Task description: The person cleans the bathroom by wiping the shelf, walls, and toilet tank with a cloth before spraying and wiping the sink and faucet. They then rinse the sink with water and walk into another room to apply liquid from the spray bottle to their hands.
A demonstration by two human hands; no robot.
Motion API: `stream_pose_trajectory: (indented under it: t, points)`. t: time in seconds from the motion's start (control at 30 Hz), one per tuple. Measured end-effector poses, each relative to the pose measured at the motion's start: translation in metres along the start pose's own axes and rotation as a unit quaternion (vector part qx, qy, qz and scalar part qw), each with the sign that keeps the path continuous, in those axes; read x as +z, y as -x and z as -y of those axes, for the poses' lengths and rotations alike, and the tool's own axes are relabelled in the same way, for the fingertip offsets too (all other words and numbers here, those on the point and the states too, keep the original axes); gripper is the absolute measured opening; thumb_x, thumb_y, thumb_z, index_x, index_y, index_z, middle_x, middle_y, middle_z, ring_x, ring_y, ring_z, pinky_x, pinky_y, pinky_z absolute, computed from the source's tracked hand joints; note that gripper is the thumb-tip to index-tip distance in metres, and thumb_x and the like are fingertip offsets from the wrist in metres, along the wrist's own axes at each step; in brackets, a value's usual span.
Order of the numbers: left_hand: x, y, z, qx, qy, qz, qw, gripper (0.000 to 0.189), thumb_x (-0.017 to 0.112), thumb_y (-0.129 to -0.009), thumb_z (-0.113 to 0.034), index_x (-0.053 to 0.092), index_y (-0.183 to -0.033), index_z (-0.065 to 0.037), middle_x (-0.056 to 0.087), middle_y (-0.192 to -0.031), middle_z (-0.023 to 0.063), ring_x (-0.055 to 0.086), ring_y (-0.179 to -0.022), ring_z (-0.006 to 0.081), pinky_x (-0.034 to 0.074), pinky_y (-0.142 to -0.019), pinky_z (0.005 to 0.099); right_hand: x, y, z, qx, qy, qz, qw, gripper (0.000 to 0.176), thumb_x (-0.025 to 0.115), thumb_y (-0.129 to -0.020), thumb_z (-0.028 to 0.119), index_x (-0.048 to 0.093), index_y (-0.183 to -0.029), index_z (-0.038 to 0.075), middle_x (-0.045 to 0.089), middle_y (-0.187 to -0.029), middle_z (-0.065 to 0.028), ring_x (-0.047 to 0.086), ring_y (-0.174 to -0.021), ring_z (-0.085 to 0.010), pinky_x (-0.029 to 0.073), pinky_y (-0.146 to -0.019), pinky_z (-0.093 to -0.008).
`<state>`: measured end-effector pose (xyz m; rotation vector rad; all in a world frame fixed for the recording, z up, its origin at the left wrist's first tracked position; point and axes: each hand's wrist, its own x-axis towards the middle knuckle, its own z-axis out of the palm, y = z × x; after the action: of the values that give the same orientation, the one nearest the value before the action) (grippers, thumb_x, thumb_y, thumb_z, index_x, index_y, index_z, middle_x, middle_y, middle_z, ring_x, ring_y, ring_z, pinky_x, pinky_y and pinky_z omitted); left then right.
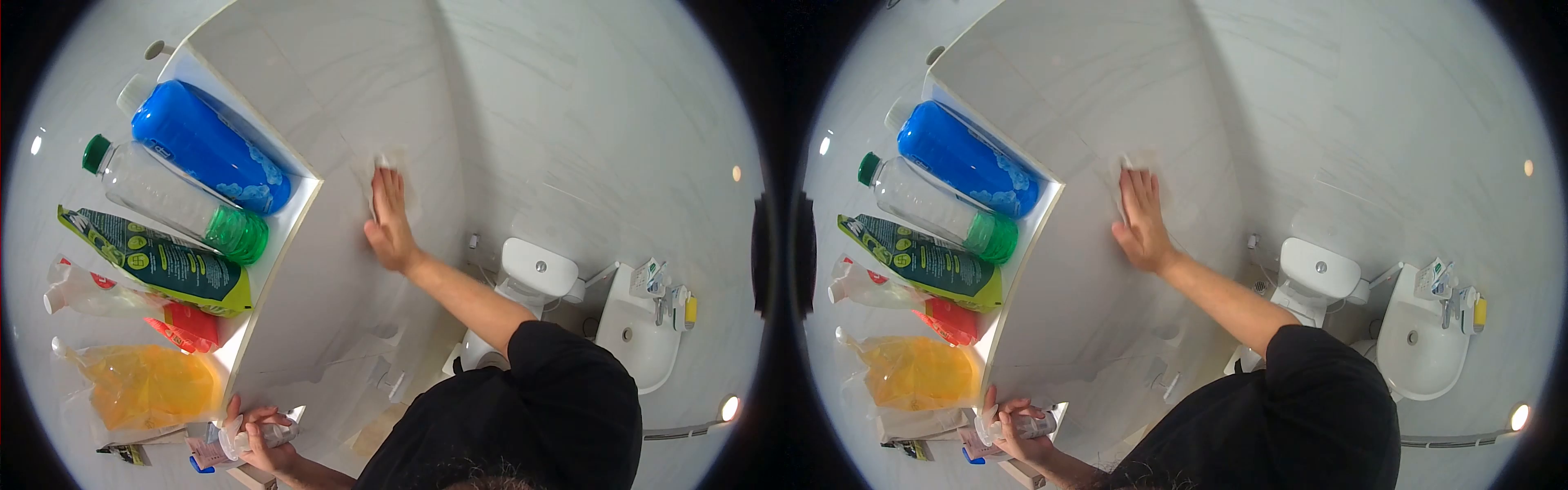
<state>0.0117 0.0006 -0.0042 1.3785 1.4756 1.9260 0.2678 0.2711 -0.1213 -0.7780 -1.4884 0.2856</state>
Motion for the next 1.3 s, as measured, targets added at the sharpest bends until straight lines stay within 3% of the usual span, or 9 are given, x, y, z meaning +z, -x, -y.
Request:
stream_pose_trajectory:
  t: [0.2, 0.33, 0.4, 0.47, 0.67, 0.8, 1.0, 1.2, 1.3]
  points:
    - [-0.003, 0.001, 0.003, -0.004, 0.017, 0.003, 1.0, 0.061, 0.063, -0.09, -0.028, 0.045, -0.131, 0.013, 0.066, -0.074, 0.0216, 0.061, -0.048, 0.0213, 0.049, -0.051, 0.0284, -0.029, -0.041, -0.059, 0.036, 0.031, -0.1, 0.994, 0.07, 0.034, -0.102, 0.039, 0.014, -0.154, -0.004, 0.008, -0.162, -0.0218, 0.003, -0.151, -0.0354, 0.0, -0.12, -0.0487]
    - [-0.001, 0.001, 0.001, -0.013, 0.014, 0.001, 1.0, 0.06, 0.063, -0.09, -0.027, 0.046, -0.131, 0.013, 0.066, -0.074, 0.022, 0.06, -0.047, 0.0217, 0.049, -0.049, 0.0282, -0.046, -0.018, -0.106, 0.354, -0.196, -0.187, 0.895, 0.072, 0.032, -0.104, 0.044, 0.002, -0.156, 0.005, 0.005, -0.165, -0.0101, 0.005, -0.151, -0.0249, 0.007, -0.121, -0.0388]
    - [0.0, 0.002, 0.001, -0.015, 0.022, 0.001, 1.0, 0.06, 0.063, -0.09, -0.028, 0.046, -0.131, 0.013, 0.066, -0.073, 0.0217, 0.06, -0.047, 0.0215, 0.049, -0.049, 0.0281, -0.064, 0.011, -0.141, 0.494, -0.206, -0.159, 0.83, 0.076, 0.032, -0.103, 0.043, -0.005, -0.155, 0.002, 0.003, -0.164, -0.015, 0.004, -0.151, -0.0279, 0.005, -0.121, -0.0371]
    - [0.001, 0.0, 0.001, -0.013, 0.032, 0.006, 0.999, 0.059, 0.062, -0.091, -0.028, 0.046, -0.131, 0.013, 0.066, -0.073, 0.0214, 0.06, -0.048, 0.0213, 0.049, -0.049, 0.028, -0.057, 0.066, -0.204, 0.528, -0.208, -0.11, 0.816, 0.081, 0.032, -0.102, 0.05, -0.006, -0.155, 0.003, 0.0, -0.164, -0.015, 0.001, -0.151, -0.0271, 0.003, -0.121, -0.0371]
    - [0.0, 0.003, 0.004, -0.009, 0.003, 0.004, 1.0, 0.055, 0.059, -0.092, -0.026, 0.047, -0.132, 0.01, 0.065, -0.074, 0.0168, 0.059, -0.048, 0.0167, 0.049, -0.048, 0.026, -0.031, 0.014, -0.16, 0.44, -0.186, -0.234, 0.847, 0.081, 0.033, -0.103, 0.051, -0.006, -0.155, 0.004, -0.002, -0.165, -0.0095, 0.0, -0.151, -0.0234, 0.003, -0.121, -0.0362]
    - [-0.003, 0.001, 0.006, -0.007, 0.008, -0.002, 1.0, 0.055, 0.06, -0.091, -0.026, 0.048, -0.131, 0.011, 0.065, -0.073, 0.0165, 0.059, -0.048, 0.0166, 0.049, -0.047, 0.026, -0.057, -0.117, -0.134, 0.144, -0.011, -0.183, 0.973, 0.073, 0.028, -0.104, 0.044, 0.007, -0.153, -0.005, 0.001, -0.163, -0.0183, -0.002, -0.151, -0.0298, 0.0, -0.122, -0.0397]
    - [0.0, 0.001, 0.005, -0.005, -0.003, -0.005, 1.0, 0.053, 0.06, -0.091, -0.024, 0.049, -0.129, 0.011, 0.065, -0.074, 0.0167, 0.059, -0.048, 0.0163, 0.049, -0.046, 0.0257, -0.1, -0.282, 0.024, -0.121, -0.001, -0.079, 0.99, 0.07, 0.027, -0.104, 0.043, 0.013, -0.153, -0.004, 0.008, -0.163, -0.0196, -0.001, -0.151, -0.0306, 0.001, -0.122, -0.0409]
    - [0.001, 0.002, 0.01, 0.009, 0.025, -0.014, 1.0, 0.052, 0.06, -0.091, -0.023, 0.05, -0.129, 0.01, 0.065, -0.074, 0.0167, 0.059, -0.048, 0.0162, 0.048, -0.047, 0.0248, -0.103, -0.246, -0.081, 0.006, 0.017, -0.137, 0.99, 0.066, 0.036, -0.103, 0.034, 0.015, -0.153, -0.003, 0.009, -0.163, -0.0175, 0.007, -0.151, -0.0302, 0.004, -0.122, -0.0388]
    - [0.004, 0.0, 0.003, 0.0, 0.017, 0.006, 1.0, 0.051, 0.06, -0.09, -0.023, 0.051, -0.128, 0.01, 0.064, -0.073, 0.0167, 0.058, -0.047, 0.0161, 0.047, -0.046, 0.0246, -0.079, -0.138, -0.155, 0.108, 0.071, -0.149, 0.98, 0.062, 0.033, -0.103, 0.022, 0.01, -0.153, -0.006, 0.006, -0.163, -0.0189, 0.003, -0.151, -0.03, 0.003, -0.122, -0.0383]
